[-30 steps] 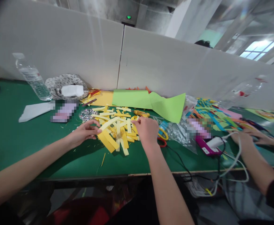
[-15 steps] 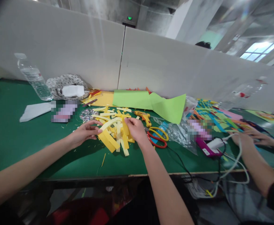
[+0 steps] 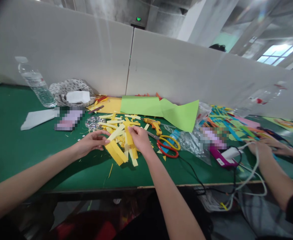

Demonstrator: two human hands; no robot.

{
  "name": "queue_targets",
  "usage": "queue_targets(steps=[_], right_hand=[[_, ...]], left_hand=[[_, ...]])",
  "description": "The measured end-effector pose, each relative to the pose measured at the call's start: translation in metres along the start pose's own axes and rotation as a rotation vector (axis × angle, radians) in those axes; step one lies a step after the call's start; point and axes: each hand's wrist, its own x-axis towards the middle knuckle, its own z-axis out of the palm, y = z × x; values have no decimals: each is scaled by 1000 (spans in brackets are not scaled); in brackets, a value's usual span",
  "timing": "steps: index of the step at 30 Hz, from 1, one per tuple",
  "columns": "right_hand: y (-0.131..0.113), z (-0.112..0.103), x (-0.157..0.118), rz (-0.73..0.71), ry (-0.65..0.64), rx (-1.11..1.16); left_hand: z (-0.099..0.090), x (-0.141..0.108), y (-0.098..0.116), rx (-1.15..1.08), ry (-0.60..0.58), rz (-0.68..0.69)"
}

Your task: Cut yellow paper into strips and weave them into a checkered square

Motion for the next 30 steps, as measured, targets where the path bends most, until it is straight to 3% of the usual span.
queue_targets(steps=[13, 21, 30], right_hand=[[-4, -4, -2, 37, -12, 114], [-6, -7, -6, 7, -71, -15], [-9, 8, -16, -19, -357, 7]], left_hand=[[-1, 0, 1, 21, -24, -63], [-1, 1, 0, 54, -48, -78], [-3, 1, 0, -7, -21, -61]])
